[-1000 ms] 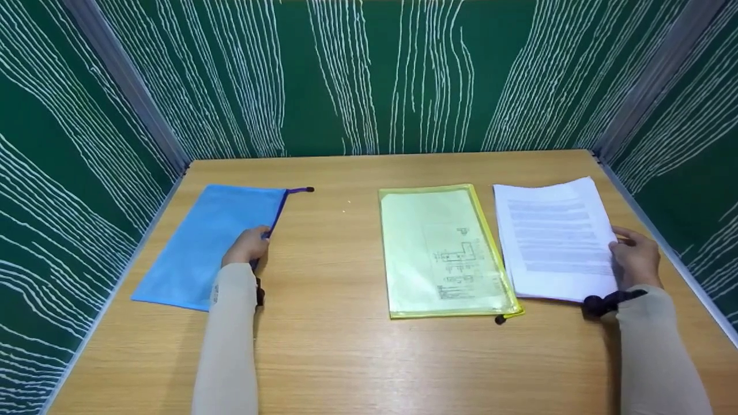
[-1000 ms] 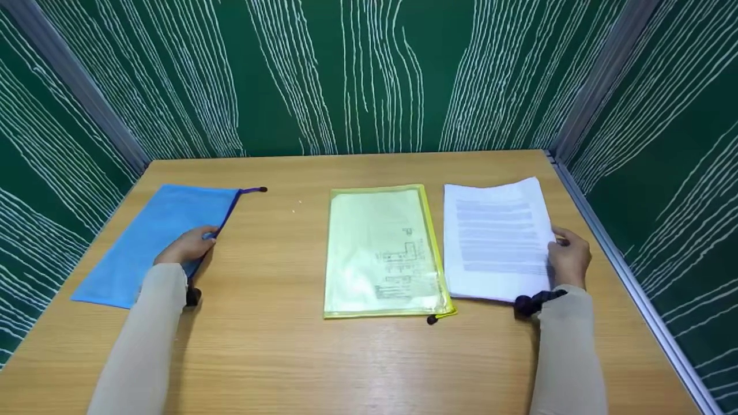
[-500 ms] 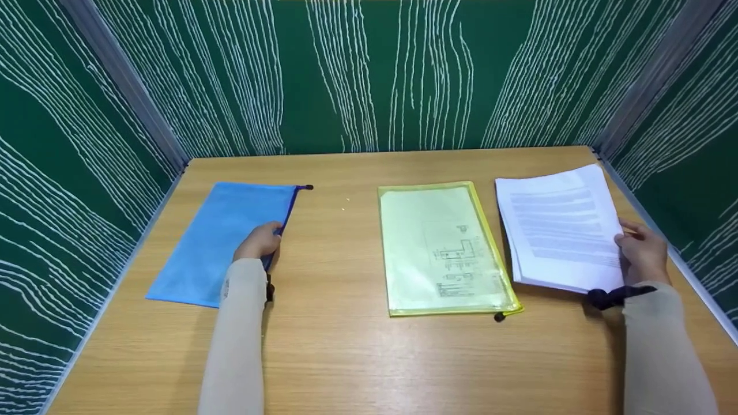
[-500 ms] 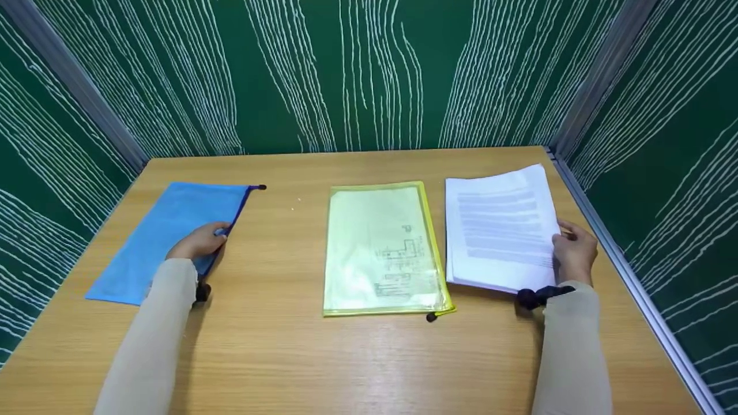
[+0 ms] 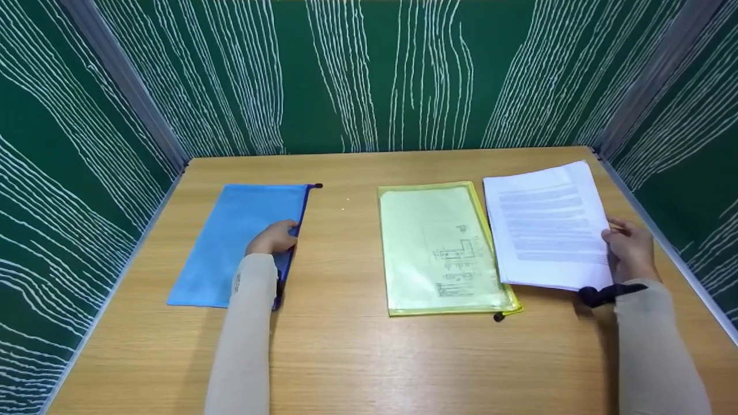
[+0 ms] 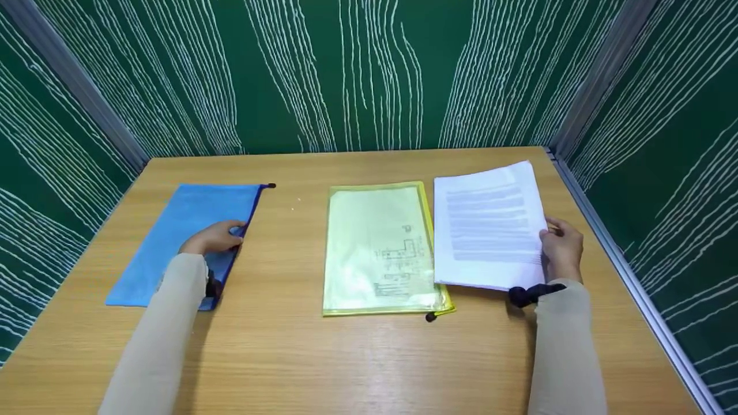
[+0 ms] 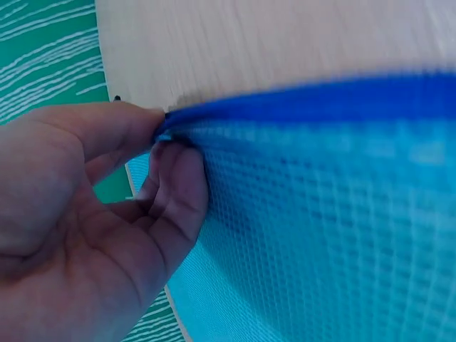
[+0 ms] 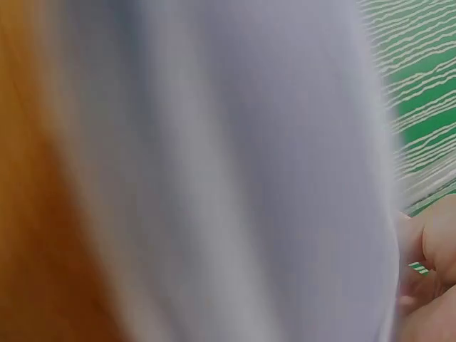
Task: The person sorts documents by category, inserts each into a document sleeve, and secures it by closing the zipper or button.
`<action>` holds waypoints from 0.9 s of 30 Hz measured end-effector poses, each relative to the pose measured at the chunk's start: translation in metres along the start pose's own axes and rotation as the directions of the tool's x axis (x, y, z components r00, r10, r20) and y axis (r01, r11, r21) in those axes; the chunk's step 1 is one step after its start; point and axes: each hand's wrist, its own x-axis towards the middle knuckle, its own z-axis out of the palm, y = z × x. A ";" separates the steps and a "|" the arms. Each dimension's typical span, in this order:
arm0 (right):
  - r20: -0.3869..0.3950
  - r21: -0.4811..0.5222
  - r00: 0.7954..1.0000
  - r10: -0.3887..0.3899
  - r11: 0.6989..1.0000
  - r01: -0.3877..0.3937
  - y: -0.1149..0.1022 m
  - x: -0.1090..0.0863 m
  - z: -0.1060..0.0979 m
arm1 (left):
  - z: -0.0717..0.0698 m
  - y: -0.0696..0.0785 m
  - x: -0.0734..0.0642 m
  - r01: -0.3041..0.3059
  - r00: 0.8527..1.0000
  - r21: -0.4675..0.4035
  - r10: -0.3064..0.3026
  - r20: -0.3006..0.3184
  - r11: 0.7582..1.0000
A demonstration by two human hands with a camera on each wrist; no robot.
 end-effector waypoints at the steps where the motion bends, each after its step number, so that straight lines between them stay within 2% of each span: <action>1: 0.006 0.014 1.000 -0.022 1.000 0.022 0.000 -0.001 0.002 | 0.001 0.001 0.001 -0.008 1.000 -0.010 0.008 0.002 1.000; 5: 0.021 0.052 0.996 -0.084 0.995 0.083 0.000 -0.002 0.010 | 0.007 0.007 0.004 -0.024 1.000 -0.063 0.024 0.006 0.998; 9: 0.000 -0.085 0.999 -0.052 0.995 0.052 -0.002 -0.001 0.017 | 0.012 0.011 0.007 -0.013 1.000 -0.104 0.012 -0.006 0.994; 12: -0.008 -0.203 1.000 -0.030 0.979 0.028 -0.002 0.001 0.020 | 0.016 0.013 0.010 -0.015 1.000 -0.143 0.014 -0.010 0.990; 14: -0.004 -0.239 0.999 -0.035 0.970 0.033 -0.002 0.001 0.023 | 0.019 0.014 0.012 -0.023 1.000 -0.173 0.022 -0.011 0.985; 18: 0.002 -0.245 1.000 -0.027 0.969 0.026 -0.002 0.001 0.028 | 0.024 0.018 0.016 -0.056 0.998 -0.249 0.054 -0.012 0.967; 23: 0.004 -0.247 0.999 -0.032 0.969 0.032 -0.001 0.000 0.036 | 0.032 0.021 0.018 -0.083 0.997 -0.366 0.076 -0.033 0.927; 27: 0.015 -0.233 0.999 -0.043 0.971 0.046 -0.001 -0.002 0.042 | 0.042 0.020 0.021 -0.118 0.993 -0.493 0.093 -0.074 0.862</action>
